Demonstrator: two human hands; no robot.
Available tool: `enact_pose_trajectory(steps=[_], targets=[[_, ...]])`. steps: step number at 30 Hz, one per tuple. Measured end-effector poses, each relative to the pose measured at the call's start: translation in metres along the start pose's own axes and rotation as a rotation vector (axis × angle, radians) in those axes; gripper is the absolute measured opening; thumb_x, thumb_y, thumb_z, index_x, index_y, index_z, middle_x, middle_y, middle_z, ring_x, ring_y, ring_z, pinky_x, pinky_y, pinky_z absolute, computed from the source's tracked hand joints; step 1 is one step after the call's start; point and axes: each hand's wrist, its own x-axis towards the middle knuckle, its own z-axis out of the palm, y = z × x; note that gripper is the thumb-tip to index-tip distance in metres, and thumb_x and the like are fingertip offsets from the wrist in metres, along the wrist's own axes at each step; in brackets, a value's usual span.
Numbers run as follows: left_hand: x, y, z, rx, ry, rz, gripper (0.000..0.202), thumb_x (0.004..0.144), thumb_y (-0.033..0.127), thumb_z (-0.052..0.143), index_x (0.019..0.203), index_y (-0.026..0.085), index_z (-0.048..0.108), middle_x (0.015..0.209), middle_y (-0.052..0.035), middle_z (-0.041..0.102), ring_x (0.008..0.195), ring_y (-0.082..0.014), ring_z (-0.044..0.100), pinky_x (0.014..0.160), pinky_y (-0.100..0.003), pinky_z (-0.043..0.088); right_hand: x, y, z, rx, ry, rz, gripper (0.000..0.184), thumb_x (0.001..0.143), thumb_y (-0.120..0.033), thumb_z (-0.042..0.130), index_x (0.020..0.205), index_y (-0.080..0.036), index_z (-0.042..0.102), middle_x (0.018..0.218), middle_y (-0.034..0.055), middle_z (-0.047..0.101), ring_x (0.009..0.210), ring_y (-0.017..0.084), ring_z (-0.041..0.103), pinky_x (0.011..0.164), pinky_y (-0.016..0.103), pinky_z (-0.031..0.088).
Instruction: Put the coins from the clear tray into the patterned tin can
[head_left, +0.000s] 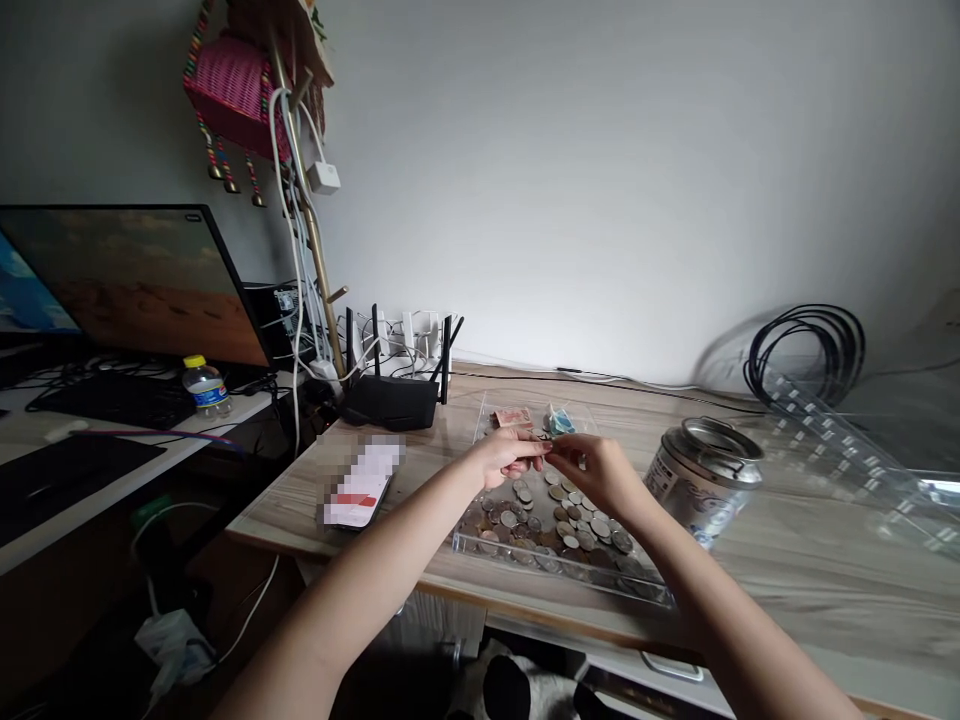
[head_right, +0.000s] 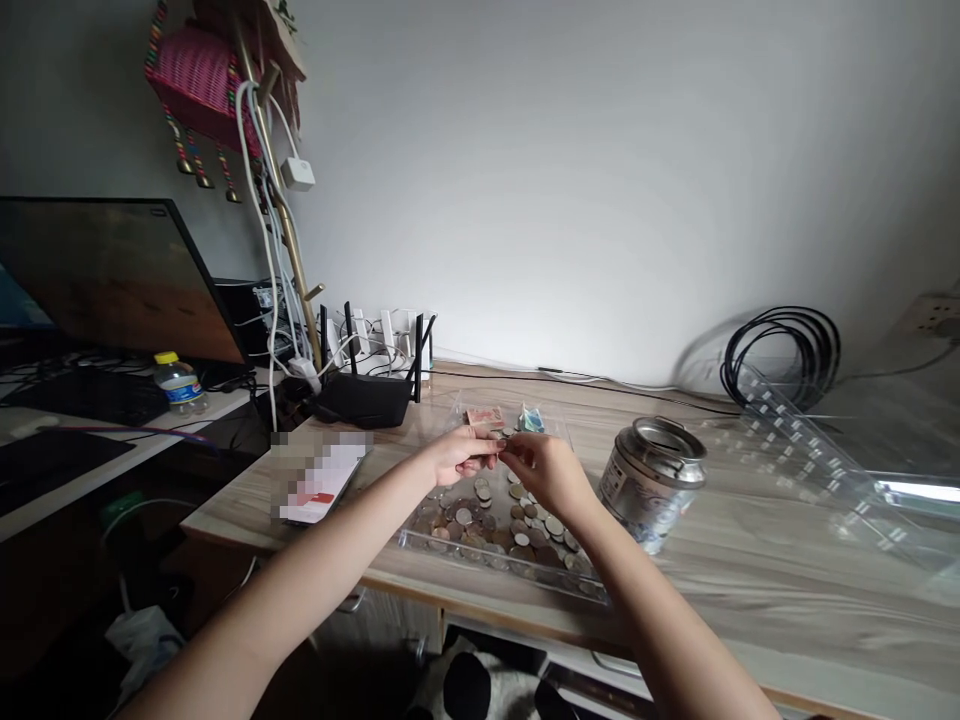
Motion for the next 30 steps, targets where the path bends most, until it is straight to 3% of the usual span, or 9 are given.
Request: enact_pose_trajectory(steps=[7,10,13,15,17,20,22,30], targets=[[0.0,0.0,0.003,-0.021,-0.078,-0.066,0.023,0.069,0.03,0.058,0.08,0.009,0.058,0.053,-0.0006,0.052,0.032,0.0013,0.024,0.035,-0.017,0.005,-0.005,0.001,-0.006,-0.002,0.262,-0.055,0.023,0.079,-0.031,0.042,0.088,-0.025,0.063,0.082,0.0039,0.061,0.064,0.015,0.054,0.052,0.027,0.043],[0.003,-0.001,0.002,-0.094,0.02,-0.128,0.015,0.074,0.019,0.046,0.078,0.009,0.057,0.054,-0.0014,0.051,0.033,0.0006,0.025,0.035,-0.016,0.005,-0.012,0.002,-0.027,-0.148,0.578,0.023,0.025,0.076,-0.032,0.047,0.095,-0.024,0.061,0.08,0.0028,0.061,0.066,0.015,0.053,0.057,0.028,0.042],[0.006,-0.001,-0.001,-0.159,0.124,-0.158,0.017,0.074,0.009,0.038,0.078,0.008,0.054,0.056,-0.0031,0.051,0.035,-0.0002,0.028,0.035,-0.016,0.007,-0.022,0.014,-0.057,-0.337,0.923,0.184,0.025,0.069,-0.037,0.055,0.086,-0.021,0.064,0.071,0.003,0.059,0.066,0.015,0.051,0.061,0.027,0.04],[0.006,0.0,-0.002,-0.155,0.13,-0.142,0.019,0.072,0.006,0.037,0.08,0.008,0.053,0.059,-0.0048,0.053,0.036,-0.0005,0.029,0.035,-0.015,0.008,-0.03,0.03,-0.078,-0.4,1.021,0.281,0.024,0.065,-0.038,0.058,0.079,-0.02,0.066,0.068,0.0033,0.058,0.067,0.014,0.051,0.062,0.026,0.039],[0.005,0.0,-0.001,-0.132,0.106,-0.115,0.018,0.072,0.005,0.037,0.083,0.009,0.051,0.063,-0.0066,0.056,0.036,-0.0006,0.03,0.035,-0.015,0.008,-0.038,0.048,-0.095,-0.389,0.97,0.416,0.025,0.062,-0.037,0.059,0.079,-0.021,0.067,0.067,0.0028,0.058,0.066,0.014,0.051,0.063,0.026,0.038],[0.004,0.0,0.001,-0.102,0.081,-0.09,0.013,0.074,0.008,0.038,0.082,0.012,0.047,0.068,-0.0086,0.059,0.036,-0.0009,0.029,0.035,-0.015,0.008,-0.048,0.074,-0.112,-0.225,0.715,0.671,0.025,0.054,-0.033,0.063,0.077,-0.022,0.068,0.064,0.0016,0.061,0.062,0.015,0.053,0.058,0.027,0.037],[0.003,0.0,0.002,-0.092,0.084,-0.079,0.009,0.075,0.009,0.039,0.08,0.012,0.045,0.069,-0.009,0.06,0.035,-0.001,0.029,0.035,-0.016,0.007,-0.053,0.085,-0.117,-0.118,0.571,0.757,0.025,0.052,-0.031,0.063,0.075,-0.022,0.068,0.063,0.0008,0.063,0.06,0.015,0.054,0.057,0.027,0.037],[0.006,-0.003,-0.002,-0.081,0.098,-0.053,0.005,0.076,0.011,0.042,0.079,0.012,0.044,0.071,-0.0096,0.061,0.036,-0.0012,0.031,0.035,-0.017,0.008,-0.048,0.082,-0.107,-0.094,0.501,0.71,0.032,0.05,-0.037,0.062,0.078,-0.022,0.068,0.062,0.0004,0.063,0.062,0.017,0.055,0.057,0.028,0.038]])
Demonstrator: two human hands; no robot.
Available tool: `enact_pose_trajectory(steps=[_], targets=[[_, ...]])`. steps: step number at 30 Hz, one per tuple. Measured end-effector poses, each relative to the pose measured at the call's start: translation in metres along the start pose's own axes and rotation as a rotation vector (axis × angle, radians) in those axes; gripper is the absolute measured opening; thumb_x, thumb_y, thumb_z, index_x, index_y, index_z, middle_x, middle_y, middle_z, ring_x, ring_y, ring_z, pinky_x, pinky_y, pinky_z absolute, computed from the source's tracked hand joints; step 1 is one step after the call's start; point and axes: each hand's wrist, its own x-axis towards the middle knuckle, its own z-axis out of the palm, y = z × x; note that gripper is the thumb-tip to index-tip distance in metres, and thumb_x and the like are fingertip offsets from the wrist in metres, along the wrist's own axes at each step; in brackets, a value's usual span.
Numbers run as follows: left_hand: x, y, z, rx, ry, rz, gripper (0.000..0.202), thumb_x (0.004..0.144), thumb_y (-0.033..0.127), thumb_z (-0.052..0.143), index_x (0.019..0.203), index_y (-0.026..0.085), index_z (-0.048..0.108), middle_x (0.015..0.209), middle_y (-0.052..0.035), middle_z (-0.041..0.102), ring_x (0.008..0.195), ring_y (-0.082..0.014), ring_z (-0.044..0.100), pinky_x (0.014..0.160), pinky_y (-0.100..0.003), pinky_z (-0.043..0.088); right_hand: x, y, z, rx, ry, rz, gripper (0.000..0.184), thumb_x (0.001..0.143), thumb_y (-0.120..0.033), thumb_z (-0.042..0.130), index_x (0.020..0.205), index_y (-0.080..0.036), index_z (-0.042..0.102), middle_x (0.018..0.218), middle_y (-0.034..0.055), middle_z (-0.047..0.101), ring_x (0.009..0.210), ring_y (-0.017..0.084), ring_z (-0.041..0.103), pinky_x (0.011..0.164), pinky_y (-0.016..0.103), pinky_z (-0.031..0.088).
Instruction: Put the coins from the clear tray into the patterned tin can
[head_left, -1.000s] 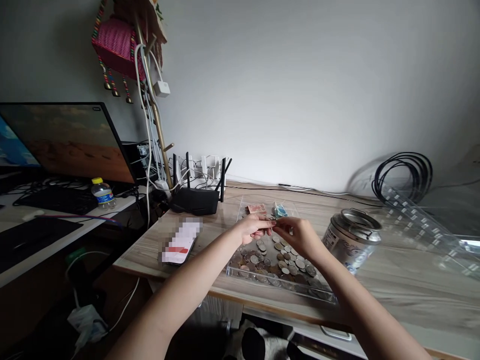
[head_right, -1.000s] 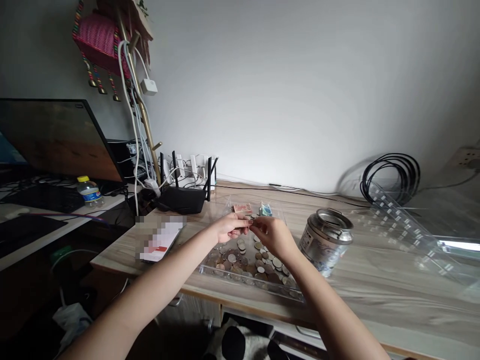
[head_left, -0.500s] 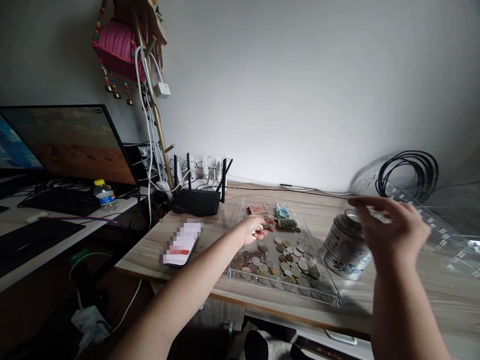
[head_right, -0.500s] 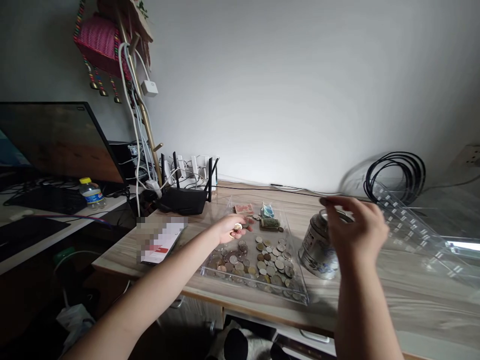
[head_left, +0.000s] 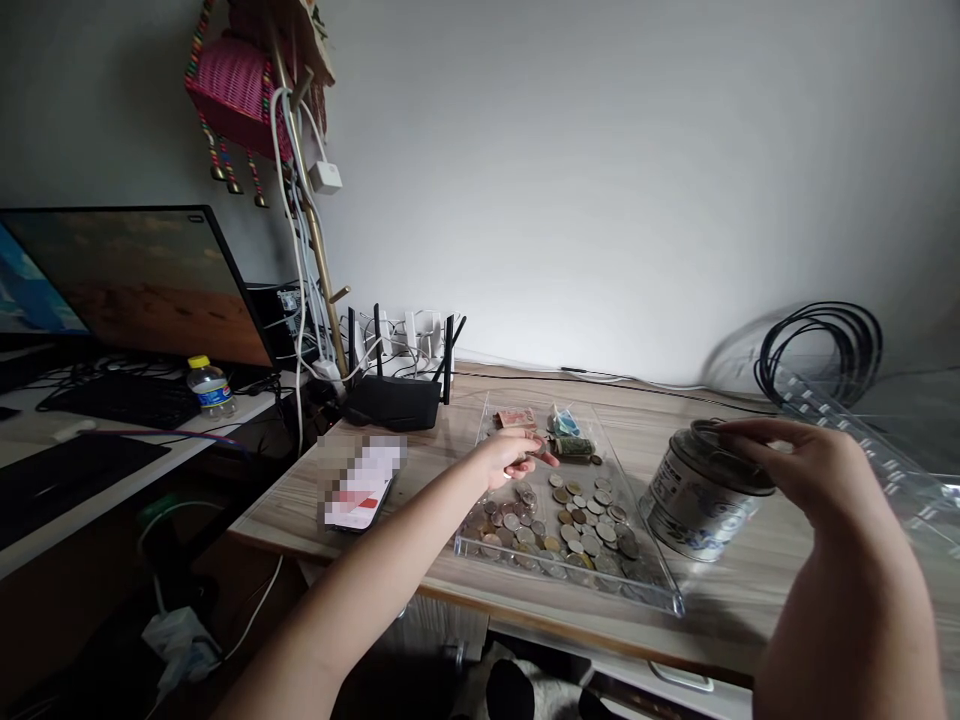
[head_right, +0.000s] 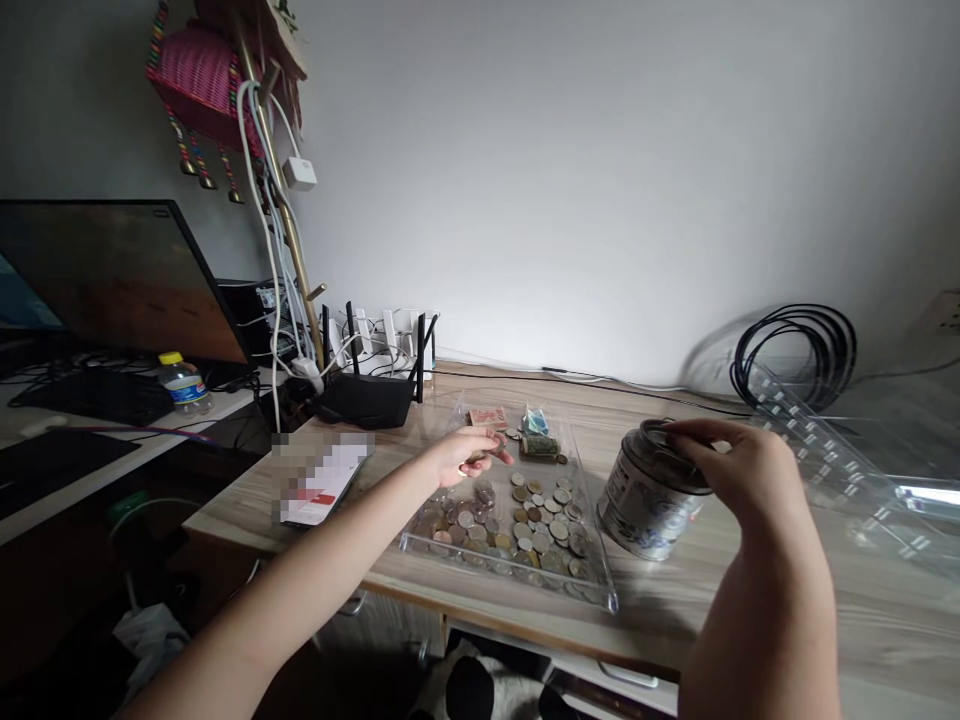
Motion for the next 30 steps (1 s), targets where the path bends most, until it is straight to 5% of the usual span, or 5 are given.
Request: enact_pose_trajectory(steps=[9,16,18,25,30], targets=[[0.002,-0.003,-0.004,-0.009,-0.054,0.024,0.007,0.075,0.016,0.047,0.074,0.013,0.041,0.074,-0.0095,0.062,0.035,-0.0006,0.032,0.034,-0.017,0.008,-0.002,-0.008,0.002,0.024,-0.084,-0.092,0.034,0.056,-0.044,0.059,0.079,-0.02,0.067,0.069,0.0022,0.065,0.068,0.019,0.057,0.058,0.027,0.039],[-0.002,-0.001,0.0,0.05,-0.096,0.028,0.014,0.072,0.022,0.055,0.073,0.013,0.044,0.065,-0.0068,0.061,0.033,0.0,0.028,0.034,-0.018,0.006,-0.029,-0.038,0.013,0.13,0.458,-0.535,0.019,0.067,-0.027,0.055,0.079,-0.016,0.065,0.076,0.0046,0.063,0.072,0.015,0.056,0.07,0.026,0.042],[-0.003,0.0,0.001,0.067,-0.123,0.025,0.018,0.069,0.026,0.059,0.073,0.013,0.047,0.063,-0.0058,0.061,0.032,0.0001,0.028,0.034,-0.018,0.006,-0.038,-0.048,0.019,0.154,0.48,-0.692,0.016,0.067,-0.022,0.056,0.079,-0.015,0.064,0.072,0.0042,0.062,0.067,0.013,0.055,0.067,0.025,0.043],[-0.007,0.002,0.004,0.083,-0.103,0.006,0.027,0.06,0.032,0.066,0.073,0.01,0.056,0.051,0.0027,0.048,0.033,0.002,0.024,0.035,-0.017,0.006,-0.062,-0.073,0.059,0.007,-0.271,-0.887,0.023,0.075,-0.028,0.049,0.094,-0.024,0.061,0.082,0.0016,0.061,0.063,0.009,0.054,0.055,0.021,0.042],[-0.005,0.0,0.002,0.082,-0.107,-0.005,0.022,0.067,0.03,0.06,0.076,0.01,0.055,0.053,0.0008,0.05,0.033,0.0011,0.027,0.035,-0.016,0.007,-0.068,-0.078,0.081,-0.065,-0.389,-0.906,0.026,0.077,-0.026,0.046,0.1,-0.028,0.058,0.077,-0.0003,0.061,0.062,0.01,0.054,0.053,0.021,0.04]])
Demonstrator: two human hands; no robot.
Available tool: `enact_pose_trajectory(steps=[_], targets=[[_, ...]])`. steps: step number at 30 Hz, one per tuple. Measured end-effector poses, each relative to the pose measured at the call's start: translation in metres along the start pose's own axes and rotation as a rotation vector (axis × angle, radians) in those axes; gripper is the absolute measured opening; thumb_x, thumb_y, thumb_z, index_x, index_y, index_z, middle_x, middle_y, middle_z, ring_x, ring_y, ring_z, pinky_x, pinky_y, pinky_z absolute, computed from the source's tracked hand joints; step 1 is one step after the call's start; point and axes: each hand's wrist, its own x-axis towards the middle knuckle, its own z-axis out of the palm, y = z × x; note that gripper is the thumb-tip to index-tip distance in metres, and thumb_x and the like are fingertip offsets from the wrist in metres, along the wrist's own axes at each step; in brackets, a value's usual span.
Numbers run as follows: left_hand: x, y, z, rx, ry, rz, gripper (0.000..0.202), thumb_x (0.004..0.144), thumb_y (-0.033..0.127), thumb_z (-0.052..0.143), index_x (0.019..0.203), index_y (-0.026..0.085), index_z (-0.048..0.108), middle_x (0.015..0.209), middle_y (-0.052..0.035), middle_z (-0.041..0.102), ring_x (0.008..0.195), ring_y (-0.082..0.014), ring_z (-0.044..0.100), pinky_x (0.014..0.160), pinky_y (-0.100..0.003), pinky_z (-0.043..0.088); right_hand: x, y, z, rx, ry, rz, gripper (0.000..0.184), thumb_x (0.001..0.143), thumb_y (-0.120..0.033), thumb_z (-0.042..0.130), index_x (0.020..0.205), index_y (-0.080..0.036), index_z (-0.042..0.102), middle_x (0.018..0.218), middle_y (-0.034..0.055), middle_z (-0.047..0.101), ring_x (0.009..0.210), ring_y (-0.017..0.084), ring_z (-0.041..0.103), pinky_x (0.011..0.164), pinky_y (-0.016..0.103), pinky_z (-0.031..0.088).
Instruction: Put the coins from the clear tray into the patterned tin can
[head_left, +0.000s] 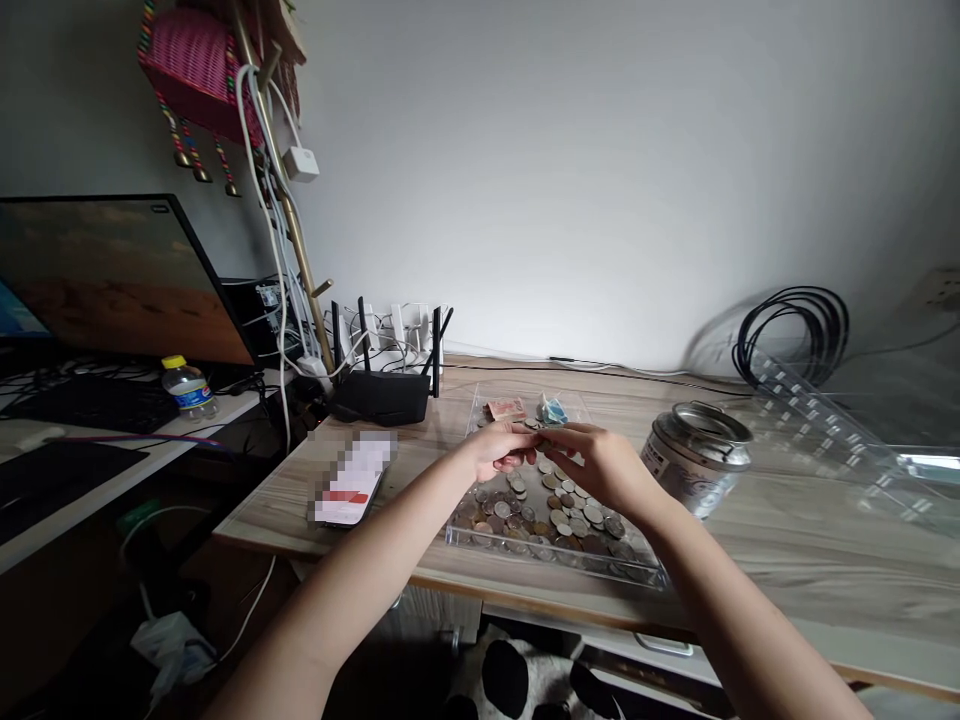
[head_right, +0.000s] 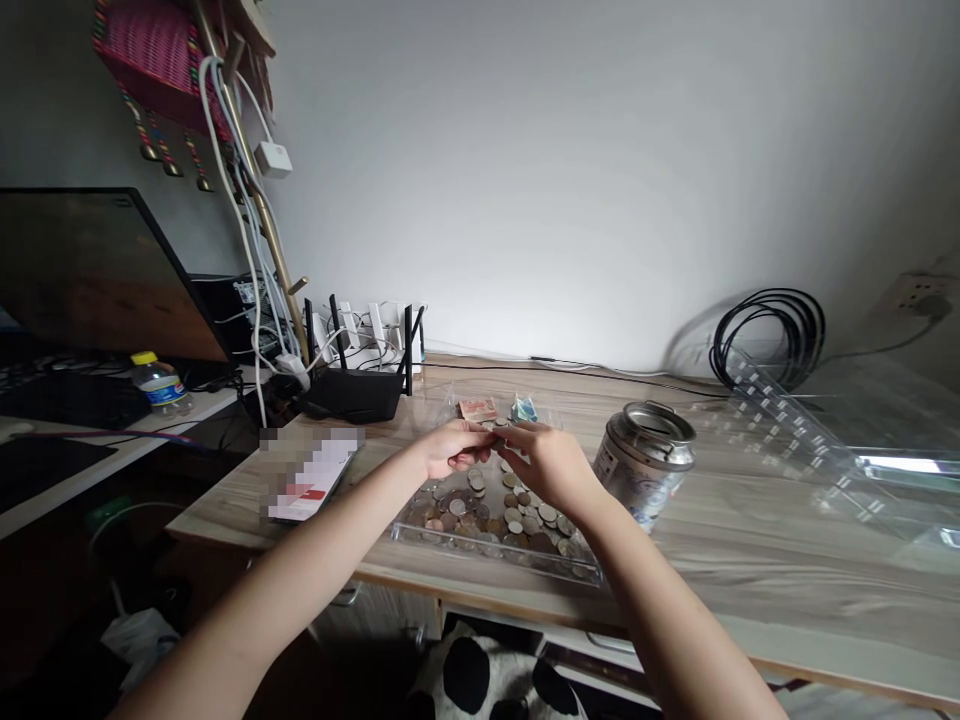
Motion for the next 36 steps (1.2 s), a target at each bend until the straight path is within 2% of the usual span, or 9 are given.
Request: enact_pose_trajectory(steps=[9,11,14,16,18,20,24,30,36], targets=[[-0.001,0.001,0.003,-0.052,-0.094,-0.064,0.02,0.077,0.031,0.047,0.073,0.012,0.051,0.056,-0.0021,0.052,0.035,0.0001,0.026,0.035,-0.016,0.009,0.0,-0.002,0.0,-0.09,0.044,-0.04,0.024,0.082,-0.031,0.039,0.082,-0.025,0.062,0.075,0.0012,0.06,0.065,0.01,0.054,0.055,0.022,0.04],[0.0,0.001,0.001,-0.094,-0.087,-0.087,0.02,0.078,0.027,0.044,0.079,0.01,0.054,0.058,-0.0023,0.052,0.035,-0.0002,0.026,0.035,-0.016,0.008,-0.002,-0.002,-0.007,-0.127,0.165,-0.022,0.023,0.081,-0.03,0.04,0.082,-0.023,0.062,0.081,0.0032,0.06,0.07,0.012,0.054,0.058,0.024,0.041],[0.004,0.002,-0.002,-0.176,-0.004,-0.117,0.019,0.075,0.014,0.039,0.081,0.008,0.056,0.059,-0.0033,0.051,0.036,-0.0011,0.03,0.034,-0.015,0.01,-0.008,0.007,-0.023,-0.149,0.479,0.079,0.02,0.078,-0.028,0.045,0.085,-0.021,0.062,0.085,0.0047,0.061,0.074,0.013,0.054,0.063,0.025,0.042],[0.005,0.002,-0.004,-0.208,0.067,-0.117,0.02,0.072,0.008,0.037,0.08,0.007,0.055,0.06,-0.0045,0.051,0.038,-0.0017,0.033,0.034,-0.015,0.012,-0.014,0.02,-0.037,-0.166,0.678,0.21,0.02,0.076,-0.028,0.047,0.084,-0.02,0.063,0.081,0.0041,0.061,0.068,0.012,0.054,0.062,0.025,0.042],[0.005,0.002,-0.003,-0.21,0.098,-0.107,0.022,0.069,0.003,0.037,0.082,0.006,0.055,0.063,-0.0066,0.054,0.04,-0.0023,0.036,0.034,-0.015,0.014,-0.022,0.036,-0.052,-0.199,0.788,0.383,0.022,0.073,-0.031,0.05,0.082,-0.018,0.065,0.076,0.0035,0.062,0.06,0.011,0.052,0.059,0.023,0.041],[0.004,0.002,-0.002,-0.189,0.101,-0.101,0.025,0.069,0.002,0.036,0.086,0.006,0.053,0.068,-0.0089,0.056,0.041,-0.0026,0.038,0.034,-0.015,0.014,-0.032,0.054,-0.066,-0.202,0.777,0.58,0.024,0.068,-0.034,0.054,0.082,-0.019,0.066,0.071,0.0029,0.063,0.055,0.011,0.051,0.056,0.023,0.04],[0.0,0.004,0.001,-0.151,0.081,-0.089,0.022,0.074,0.004,0.035,0.091,0.007,0.049,0.075,-0.0116,0.059,0.042,-0.0028,0.04,0.034,-0.015,0.013,-0.054,0.084,-0.084,-0.017,0.545,0.815,0.028,0.059,-0.037,0.06,0.08,-0.02,0.068,0.07,0.0031,0.065,0.061,0.014,0.055,0.056,0.024,0.038],[0.001,0.003,0.0,-0.134,0.093,-0.048,0.006,0.079,0.015,0.042,0.08,0.012,0.047,0.077,-0.0095,0.061,0.038,-0.0008,0.036,0.033,-0.015,0.008,-0.06,0.096,-0.086,0.036,0.396,0.84,0.029,0.056,-0.037,0.06,0.078,-0.02,0.068,0.068,0.0032,0.065,0.061,0.015,0.054,0.058,0.027,0.038],[0.004,0.001,-0.001,-0.061,0.091,-0.018,0.016,0.074,0.026,0.053,0.072,0.01,0.052,0.061,-0.0036,0.058,0.032,0.0015,0.025,0.033,-0.017,0.006,-0.051,0.086,-0.087,-0.032,0.353,0.851,0.029,0.054,-0.038,0.061,0.075,-0.02,0.069,0.062,0.0031,0.063,0.056,0.015,0.051,0.055,0.027,0.036]])
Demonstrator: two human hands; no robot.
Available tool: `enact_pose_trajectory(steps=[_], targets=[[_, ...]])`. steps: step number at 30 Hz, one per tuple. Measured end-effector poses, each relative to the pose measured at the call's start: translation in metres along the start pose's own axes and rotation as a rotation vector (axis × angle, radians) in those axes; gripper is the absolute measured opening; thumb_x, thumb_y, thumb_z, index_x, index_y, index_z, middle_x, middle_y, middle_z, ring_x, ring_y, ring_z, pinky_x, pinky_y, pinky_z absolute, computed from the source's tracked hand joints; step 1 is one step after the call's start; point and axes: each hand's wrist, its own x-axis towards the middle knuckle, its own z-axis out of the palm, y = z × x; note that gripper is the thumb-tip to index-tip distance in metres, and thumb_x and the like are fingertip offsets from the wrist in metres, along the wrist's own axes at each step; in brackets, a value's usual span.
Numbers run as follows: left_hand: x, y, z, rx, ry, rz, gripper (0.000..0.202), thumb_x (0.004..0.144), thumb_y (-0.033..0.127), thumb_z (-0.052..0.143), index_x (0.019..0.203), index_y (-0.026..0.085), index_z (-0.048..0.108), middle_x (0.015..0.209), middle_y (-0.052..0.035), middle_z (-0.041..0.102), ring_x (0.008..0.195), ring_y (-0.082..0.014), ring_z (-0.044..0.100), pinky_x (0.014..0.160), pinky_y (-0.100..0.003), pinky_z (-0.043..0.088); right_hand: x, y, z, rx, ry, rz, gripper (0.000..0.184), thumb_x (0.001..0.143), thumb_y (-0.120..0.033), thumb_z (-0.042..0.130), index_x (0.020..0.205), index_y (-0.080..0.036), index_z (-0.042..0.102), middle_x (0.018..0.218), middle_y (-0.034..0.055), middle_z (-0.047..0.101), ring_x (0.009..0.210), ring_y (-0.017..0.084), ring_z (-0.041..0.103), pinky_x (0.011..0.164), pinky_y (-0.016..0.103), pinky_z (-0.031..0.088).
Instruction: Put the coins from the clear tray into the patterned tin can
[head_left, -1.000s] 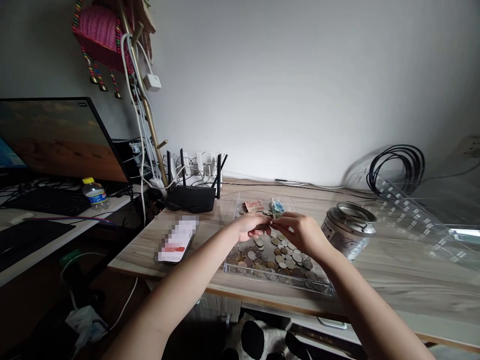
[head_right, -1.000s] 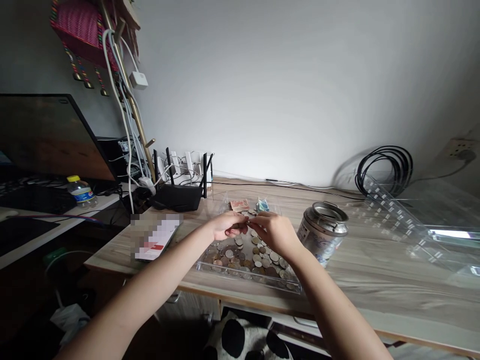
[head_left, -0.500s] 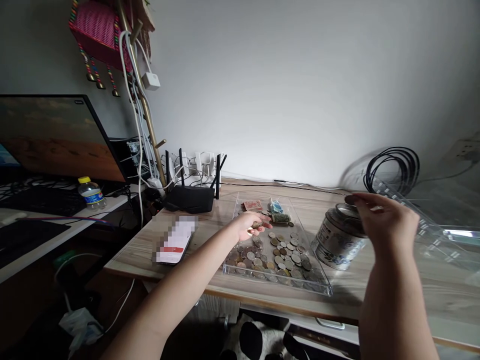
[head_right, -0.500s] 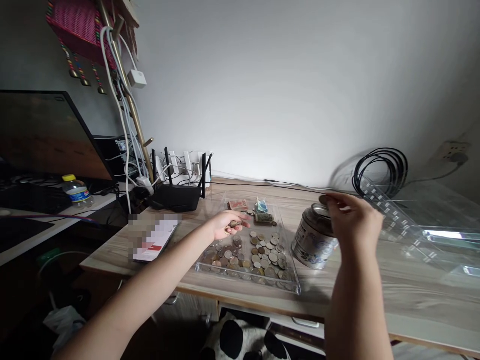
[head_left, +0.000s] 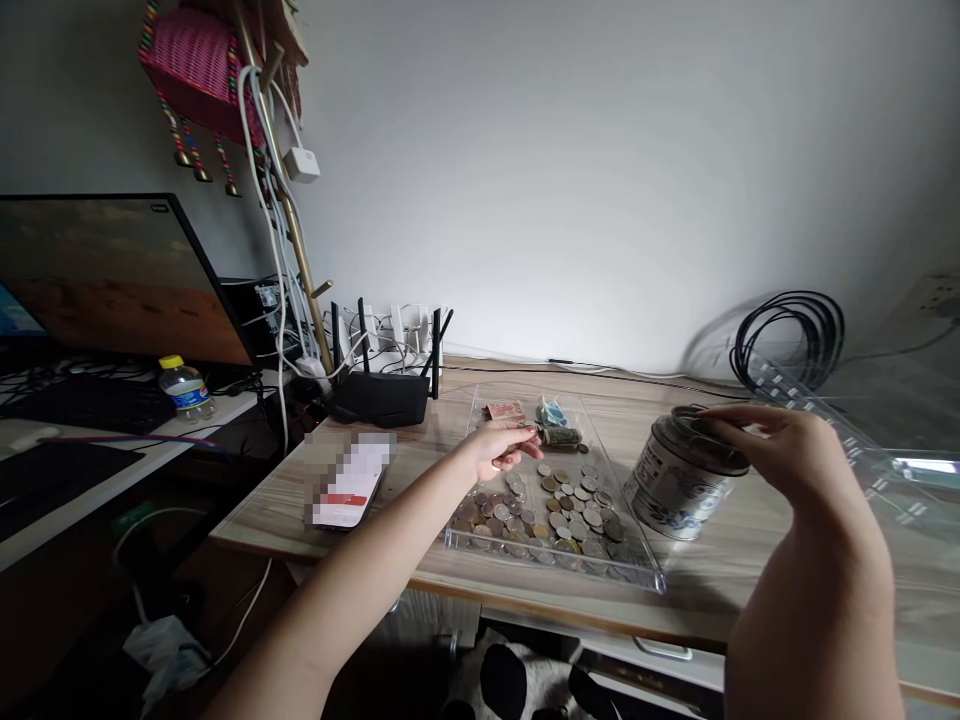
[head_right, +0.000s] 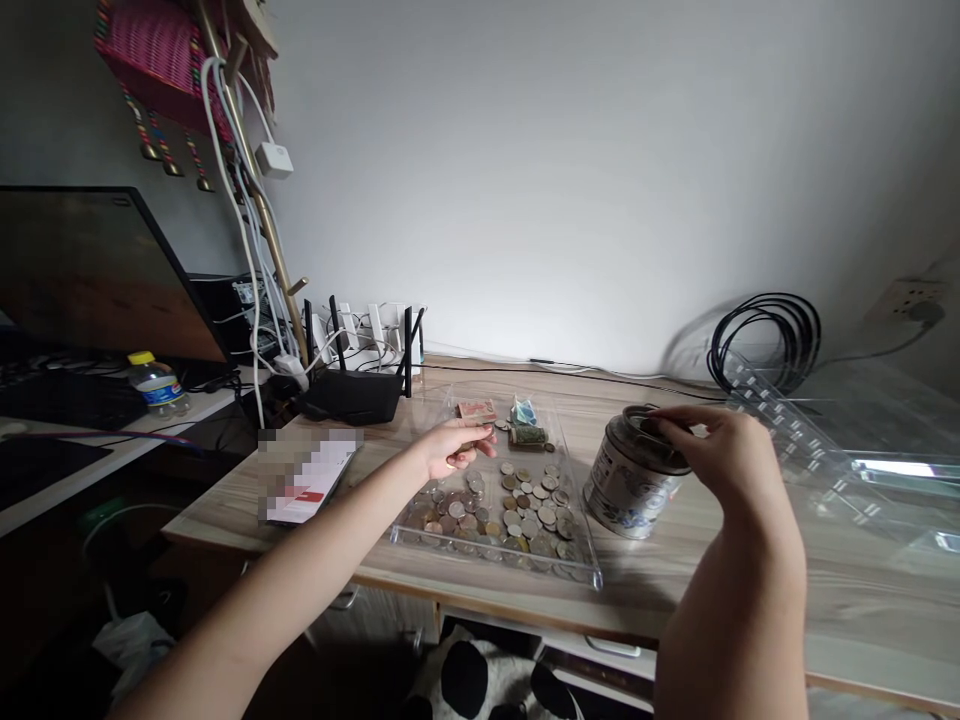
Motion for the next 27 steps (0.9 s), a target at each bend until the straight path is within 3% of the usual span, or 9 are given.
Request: enact_pose_trajectory(steps=[2,4,9,11,13,17,20,23,27], targets=[[-0.001,0.0,0.0,0.018,-0.017,0.012,0.021,0.072,0.031,0.056,0.071,0.01,0.054,0.056,-0.0008,0.054,0.032,0.0018,0.024,0.034,-0.018,0.005,-0.001,-0.002,0.0,-0.004,-0.026,0.006,0.03,0.055,-0.038,0.061,0.077,-0.019,0.069,0.06,0.0028,0.062,0.055,0.014,0.051,0.054,0.026,0.036],[-0.002,0.0,0.001,0.025,-0.053,0.016,0.025,0.07,0.035,0.057,0.07,0.011,0.054,0.05,0.0029,0.047,0.031,0.0017,0.022,0.034,-0.018,0.004,-0.003,-0.007,0.002,-0.002,0.027,-0.016,0.031,0.057,-0.039,0.059,0.078,-0.019,0.069,0.06,0.0027,0.061,0.056,0.015,0.051,0.054,0.026,0.037],[-0.005,0.001,0.001,-0.014,-0.098,-0.049,0.023,0.077,0.034,0.047,0.067,0.013,0.048,0.041,0.0091,0.026,0.03,-0.0002,0.017,0.035,-0.018,0.003,-0.021,-0.032,0.014,0.167,0.475,-0.313,0.025,0.067,-0.03,0.053,0.083,-0.016,0.065,0.071,0.0036,0.062,0.061,0.012,0.052,0.061,0.023,0.042],[-0.004,0.002,0.001,-0.031,-0.111,-0.092,0.021,0.08,0.03,0.04,0.067,0.014,0.045,0.041,0.0091,0.023,0.029,-0.0009,0.016,0.034,-0.018,0.002,-0.03,-0.044,0.02,0.212,0.528,-0.463,0.021,0.067,-0.025,0.053,0.082,-0.016,0.065,0.067,0.0029,0.06,0.058,0.011,0.051,0.059,0.023,0.043],[-0.003,0.002,0.0,-0.049,-0.145,-0.129,0.019,0.081,0.026,0.036,0.066,0.015,0.043,0.041,0.009,0.021,0.029,-0.0014,0.014,0.034,-0.017,0.001,-0.038,-0.055,0.027,0.239,0.454,-0.611,0.016,0.066,-0.022,0.056,0.079,-0.017,0.064,0.063,0.0017,0.058,0.055,0.01,0.05,0.054,0.022,0.043],[0.0,0.001,-0.001,-0.059,-0.221,-0.144,0.017,0.08,0.02,0.033,0.069,0.014,0.045,0.042,0.0085,0.022,0.029,-0.0017,0.014,0.034,-0.017,0.002,-0.049,-0.074,0.051,0.162,0.003,-0.882,0.016,0.072,-0.022,0.052,0.084,-0.022,0.063,0.078,0.0022,0.061,0.067,0.011,0.053,0.059,0.024,0.044],[-0.001,-0.001,-0.001,-0.033,-0.232,-0.12,0.014,0.08,0.022,0.038,0.074,0.013,0.047,0.043,0.0089,0.024,0.03,-0.001,0.014,0.034,-0.016,0.002,-0.055,-0.083,0.072,0.0,-0.238,-0.952,0.022,0.075,-0.021,0.047,0.091,-0.025,0.062,0.086,0.0026,0.06,0.078,0.013,0.054,0.063,0.025,0.044],[-0.003,-0.002,0.0,-0.028,-0.18,-0.108,0.012,0.077,0.025,0.045,0.071,0.015,0.043,0.043,0.0094,0.025,0.03,-0.0004,0.015,0.034,-0.016,0.003,-0.059,-0.087,0.086,-0.119,-0.325,-0.959,0.022,0.077,-0.02,0.045,0.09,-0.025,0.062,0.082,0.0026,0.061,0.078,0.013,0.053,0.061,0.023,0.042],[-0.004,0.0,0.0,-0.032,-0.172,-0.103,0.016,0.075,0.025,0.049,0.067,0.016,0.039,0.042,0.0093,0.026,0.03,-0.0002,0.016,0.035,-0.016,0.002,-0.061,-0.087,0.089,-0.201,-0.311,-0.963,0.022,0.081,-0.024,0.041,0.088,-0.024,0.062,0.075,0.0025,0.06,0.074,0.012,0.052,0.058,0.021,0.039]])
